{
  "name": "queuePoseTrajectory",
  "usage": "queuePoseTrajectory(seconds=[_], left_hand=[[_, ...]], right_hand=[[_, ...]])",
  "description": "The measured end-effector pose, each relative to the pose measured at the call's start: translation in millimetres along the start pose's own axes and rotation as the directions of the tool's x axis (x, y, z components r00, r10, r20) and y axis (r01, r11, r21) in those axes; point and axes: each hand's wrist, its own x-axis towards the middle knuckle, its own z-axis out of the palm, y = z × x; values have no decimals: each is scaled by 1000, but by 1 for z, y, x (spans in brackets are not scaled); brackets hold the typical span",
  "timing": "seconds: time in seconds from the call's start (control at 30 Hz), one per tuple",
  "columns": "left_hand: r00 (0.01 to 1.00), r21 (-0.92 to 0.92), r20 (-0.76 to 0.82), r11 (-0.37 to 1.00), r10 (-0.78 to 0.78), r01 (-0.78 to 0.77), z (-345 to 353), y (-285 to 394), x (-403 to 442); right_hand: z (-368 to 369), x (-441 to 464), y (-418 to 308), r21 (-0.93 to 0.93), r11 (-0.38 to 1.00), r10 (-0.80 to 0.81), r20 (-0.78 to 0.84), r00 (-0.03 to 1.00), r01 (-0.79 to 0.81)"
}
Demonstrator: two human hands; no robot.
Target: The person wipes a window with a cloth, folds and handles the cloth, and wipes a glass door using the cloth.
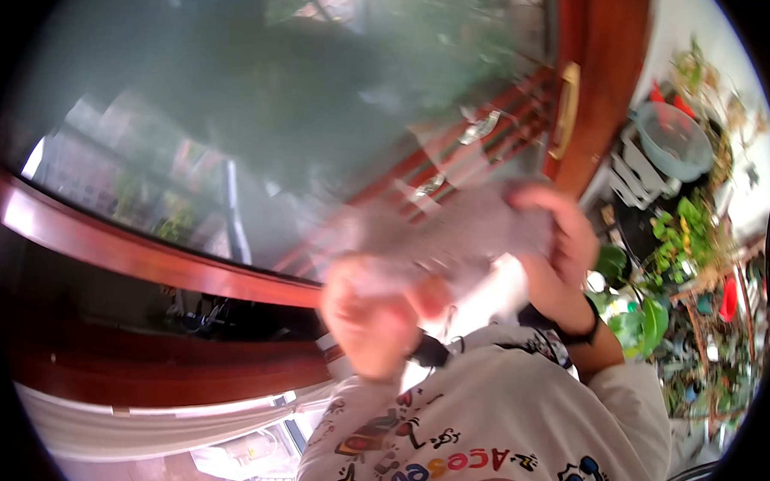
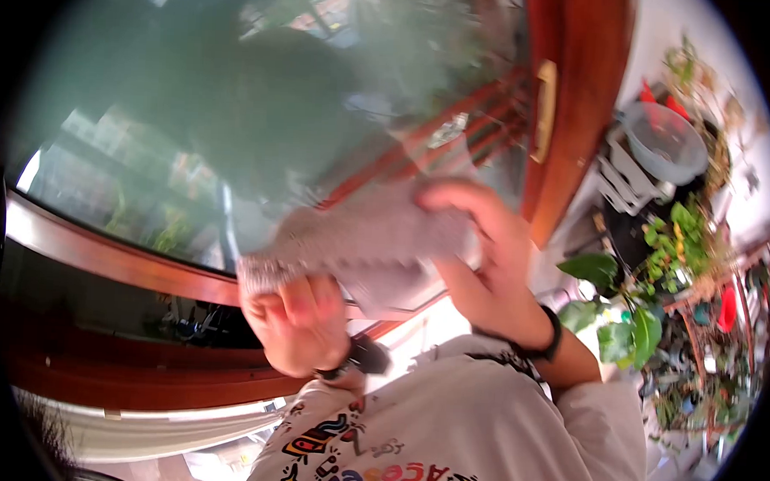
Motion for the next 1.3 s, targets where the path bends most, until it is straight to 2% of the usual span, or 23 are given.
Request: queuePoseTrajectory(seconds=[0.03,0.07,0.1,0.13,0.17,0.27,0.33,0.4,0.47,0.53,0.6,0.63,0.7,0.73,0.77,0.8,0.83,0.9,1.0,1.13,1.17,1.3], left_hand=[[999,172,-48,985,13,-4,-7,-2,2],[998,354,-44,935,52,-33,-14,-6,6],[998,458,-65,889,27,6,-21,-7,6],[996,557,-84,829,7,41,-28,-6,4],[991,595,-128,797,-31,102,-38,-4,2],[979,681,-198,712,-43,169,-56,0,-6],[958,696,-271,667,-95,264,-72,3,-18],[936,694,-342,650,-80,309,-75,-1,-28],[916,592,-365,718,-167,367,-82,-8,-38],[856,490,-457,735,-240,468,-82,-10,-45],[834,462,-505,748,-220,476,-83,-13,-52],[809,390,-559,804,-182,449,-81,-17,-55],[791,341,-598,851,-131,399,-73,-15,-55],[799,307,-579,865,-160,396,-69,-12,-54],[826,169,-530,931,-190,323,-74,-12,-57],[829,109,-524,951,-194,291,-66,-11,-54],[818,134,-536,936,-207,325,-53,-9,-48],[822,-30,-479,942,-308,336,-43,-5,-38],[864,-204,-355,931,-359,303,-39,-5,-36],[950,-284,-131,929,-283,238,-37,-7,-37],[962,-311,-70,922,-264,230,-38,-8,-38],[973,-478,91,848,-212,229,-43,-10,-41]], right_hand=[[4,-1,11,-49,997,52,-76,996,-56],[3,2,22,-186,983,-24,-97,995,5],[4,1,37,-166,986,-40,-127,991,18],[2,0,44,-241,970,-70,-132,989,36],[1,-1,49,-310,949,-96,-133,986,51],[2,-7,59,-365,930,-114,-163,980,48],[6,-16,76,-458,888,-99,-142,985,23],[7,-21,87,-510,860,-107,-127,986,28],[15,-27,91,-509,859,-131,-118,984,53],[22,-35,101,-474,880,-80,-104,991,21],[25,-42,105,-428,904,-31,-53,998,5],[25,-42,103,-401,916,-22,-51,998,0],[26,-41,100,-347,930,125,-15,992,-123],[25,-37,97,-299,949,94,-29,995,-99],[25,-31,86,-197,968,151,-28,988,-154],[24,-28,83,-232,965,122,-27,992,-125],[23,-26,82,-201,971,126,-29,992,-129],[21,-19,76,-133,978,163,-16,987,-163],[15,-14,65,-73,981,182,21,983,-180],[10,-10,56,-73,985,160,27,987,-157],[10,-11,50,16,967,253,23,967,-253],[6,-11,45,-65,987,152,26,988,-150]])
